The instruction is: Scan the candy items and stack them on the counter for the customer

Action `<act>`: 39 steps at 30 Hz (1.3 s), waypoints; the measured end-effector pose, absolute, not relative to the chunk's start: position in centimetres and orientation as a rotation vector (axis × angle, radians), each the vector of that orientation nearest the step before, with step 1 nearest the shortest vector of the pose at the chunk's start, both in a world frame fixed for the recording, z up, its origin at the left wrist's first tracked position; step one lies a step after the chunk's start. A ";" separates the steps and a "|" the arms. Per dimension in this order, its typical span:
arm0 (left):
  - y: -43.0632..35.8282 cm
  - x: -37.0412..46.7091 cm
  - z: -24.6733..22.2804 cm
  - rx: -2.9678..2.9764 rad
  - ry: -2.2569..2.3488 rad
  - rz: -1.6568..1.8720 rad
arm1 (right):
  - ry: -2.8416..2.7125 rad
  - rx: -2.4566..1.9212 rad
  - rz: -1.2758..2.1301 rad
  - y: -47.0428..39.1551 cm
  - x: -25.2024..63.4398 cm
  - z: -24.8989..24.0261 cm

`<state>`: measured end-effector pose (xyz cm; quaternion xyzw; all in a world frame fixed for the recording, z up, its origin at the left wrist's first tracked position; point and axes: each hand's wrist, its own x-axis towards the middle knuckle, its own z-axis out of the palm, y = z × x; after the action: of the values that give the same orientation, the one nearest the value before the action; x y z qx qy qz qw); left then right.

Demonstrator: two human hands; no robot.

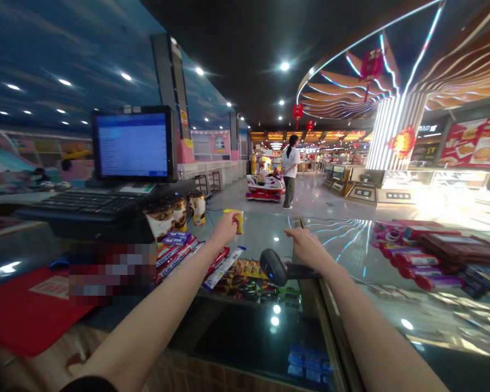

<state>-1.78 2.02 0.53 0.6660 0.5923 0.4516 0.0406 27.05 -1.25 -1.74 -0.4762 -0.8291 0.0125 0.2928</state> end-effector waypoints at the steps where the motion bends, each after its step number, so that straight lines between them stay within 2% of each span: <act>1: 2.0 -2.0 0.4 2.086 1.911 1.368 | -2.219 -1.266 0.021 -1.4 27.1 -1.7; 5: 1.8 -2.6 -0.1 2.251 2.186 1.164 | -2.255 -1.286 -0.047 -2.4 27.3 -1.4; 12: 1.8 -3.3 -1.0 2.368 2.190 0.988 | -2.271 -1.366 -0.127 -4.2 26.9 -1.3; 27: 2.5 -3.5 -0.2 2.264 1.845 1.285 | -2.283 -1.421 -0.156 -5.6 26.6 -0.3; 39: 1.0 -0.9 0.6 2.231 1.786 1.323 | -2.288 -1.428 -0.158 -6.0 26.4 0.0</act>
<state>-0.92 0.96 0.55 0.7085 0.5672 0.4200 -0.0037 26.44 -6.01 -0.05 -0.5157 -0.8265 -0.0572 0.2183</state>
